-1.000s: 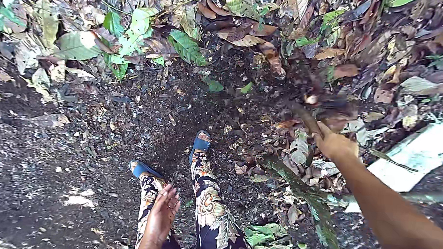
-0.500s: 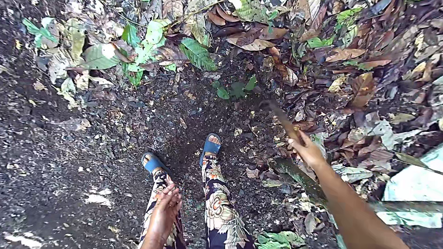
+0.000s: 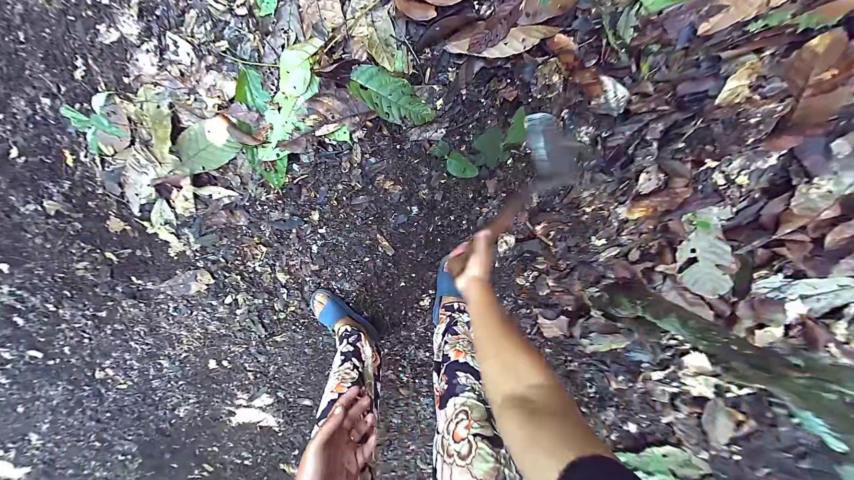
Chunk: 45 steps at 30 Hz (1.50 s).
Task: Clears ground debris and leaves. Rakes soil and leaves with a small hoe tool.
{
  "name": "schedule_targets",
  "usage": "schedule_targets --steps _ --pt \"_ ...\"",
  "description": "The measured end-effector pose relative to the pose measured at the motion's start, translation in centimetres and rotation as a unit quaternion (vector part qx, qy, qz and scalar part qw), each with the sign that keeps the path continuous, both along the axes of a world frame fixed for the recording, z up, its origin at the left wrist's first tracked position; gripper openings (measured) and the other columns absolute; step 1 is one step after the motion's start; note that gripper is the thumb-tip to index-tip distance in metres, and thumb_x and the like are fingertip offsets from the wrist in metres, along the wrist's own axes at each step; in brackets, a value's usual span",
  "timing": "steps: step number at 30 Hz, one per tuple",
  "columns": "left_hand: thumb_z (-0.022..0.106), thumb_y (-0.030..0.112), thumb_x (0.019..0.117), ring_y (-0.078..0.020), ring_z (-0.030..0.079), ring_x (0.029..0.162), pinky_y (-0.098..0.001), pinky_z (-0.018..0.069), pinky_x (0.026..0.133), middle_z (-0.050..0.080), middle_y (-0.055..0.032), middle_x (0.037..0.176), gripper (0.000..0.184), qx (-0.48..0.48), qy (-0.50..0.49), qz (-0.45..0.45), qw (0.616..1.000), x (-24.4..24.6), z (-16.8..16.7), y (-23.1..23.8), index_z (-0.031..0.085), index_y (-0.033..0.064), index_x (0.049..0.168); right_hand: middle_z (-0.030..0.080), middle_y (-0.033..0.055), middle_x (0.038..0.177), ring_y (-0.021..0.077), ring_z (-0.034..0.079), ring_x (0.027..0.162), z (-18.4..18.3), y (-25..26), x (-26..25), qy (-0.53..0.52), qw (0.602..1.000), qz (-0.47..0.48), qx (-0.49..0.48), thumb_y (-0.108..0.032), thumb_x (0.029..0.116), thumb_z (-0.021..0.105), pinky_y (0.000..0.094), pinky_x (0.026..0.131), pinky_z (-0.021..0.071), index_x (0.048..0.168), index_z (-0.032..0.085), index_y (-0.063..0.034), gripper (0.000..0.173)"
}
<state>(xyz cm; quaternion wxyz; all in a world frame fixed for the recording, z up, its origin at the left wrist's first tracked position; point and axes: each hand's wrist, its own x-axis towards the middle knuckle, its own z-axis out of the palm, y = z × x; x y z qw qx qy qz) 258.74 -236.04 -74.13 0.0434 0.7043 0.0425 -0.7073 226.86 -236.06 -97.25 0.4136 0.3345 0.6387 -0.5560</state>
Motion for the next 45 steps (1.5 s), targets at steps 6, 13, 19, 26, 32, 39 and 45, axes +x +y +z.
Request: schedule_targets --steps 6,13,19,26,32,39,45 --pt "0.044 0.037 0.1048 -0.0281 0.070 0.110 -0.0471 0.0586 0.091 0.068 -0.0115 0.131 0.044 0.017 0.048 0.040 0.998 3.7 -1.2 0.3 0.055 0.0203 0.144 0.056 0.0057 0.075 0.0149 0.055 0.052 1.0 4.6 3.9 -0.084 0.994 0.072 0.024 -0.037 0.1105 0.045 0.0310 0.048 0.0530 0.132 0.048 -0.0068 0.037" --pt "0.042 0.037 0.1058 -0.0292 0.071 0.109 -0.0474 0.0588 0.090 0.068 -0.0125 0.130 0.045 0.019 0.037 0.031 0.999 2.8 -2.6 0.2 0.055 0.0181 0.144 0.051 -0.0068 0.066 0.0064 0.053 0.052 -0.2 -2.0 -0.1 0.048 0.982 -0.176 -0.042 -0.064 0.1051 0.034 0.0248 0.052 0.0505 0.097 0.052 -0.0212 0.047" --pt "0.042 0.035 0.1062 -0.0297 0.070 0.110 -0.0470 0.0590 0.090 0.067 -0.0141 0.133 0.045 0.024 0.045 0.032 0.998 3.0 -2.9 0.0 0.053 0.0170 0.146 0.053 0.0046 0.070 0.0148 0.054 0.049 -2.4 4.3 8.9 -0.154 0.975 0.152 0.049 -0.046 0.1085 0.047 0.0310 0.046 0.0530 0.120 0.051 -0.0038 0.043" --pt "0.045 0.035 0.1046 -0.0309 0.070 0.110 -0.0482 0.0587 0.091 0.068 -0.0139 0.132 0.045 0.029 0.053 0.043 0.997 3.6 -2.7 -0.1 0.055 0.0181 0.145 0.050 -0.0037 0.064 0.0091 0.052 0.049 -0.6 0.6 2.4 0.042 0.992 -0.118 -0.010 -0.057 0.1087 0.029 0.0276 0.050 0.0519 0.100 0.049 -0.0143 0.048" --pt "0.046 0.036 0.1039 -0.0309 0.070 0.111 -0.0477 0.0587 0.090 0.066 -0.0144 0.134 0.047 0.028 0.049 0.028 0.998 3.7 -2.7 0.4 0.052 0.0186 0.147 0.054 0.0068 0.069 0.0161 0.055 0.048 -3.1 6.6 6.2 -0.003 0.982 0.130 0.135 -0.044 0.1090 0.047 0.0340 0.049 0.0549 0.132 0.049 -0.0022 0.048" --pt "0.041 0.036 0.1059 -0.0302 0.071 0.109 -0.0471 0.0592 0.089 0.068 -0.0134 0.131 0.045 0.025 0.052 0.025 0.998 3.6 -2.6 0.4 0.053 0.0193 0.146 0.050 -0.0006 0.065 0.0104 0.053 0.048 1.3 4.3 1.3 0.098 0.990 -0.068 0.069 -0.047 0.1109 0.037 0.0297 0.049 0.0540 0.109 0.049 -0.0081 0.041" --pt "0.044 0.037 0.1040 -0.0321 0.070 0.110 -0.0485 0.0591 0.089 0.066 -0.0151 0.133 0.047 0.020 0.059 0.031 0.998 3.8 -2.7 0.6 0.053 0.0184 0.146 0.055 0.0076 0.071 0.0166 0.058 0.050 -1.9 6.2 3.7 0.037 0.974 0.120 0.187 -0.041 0.1099 0.047 0.0343 0.050 0.0562 0.133 0.048 -0.0021 0.045"
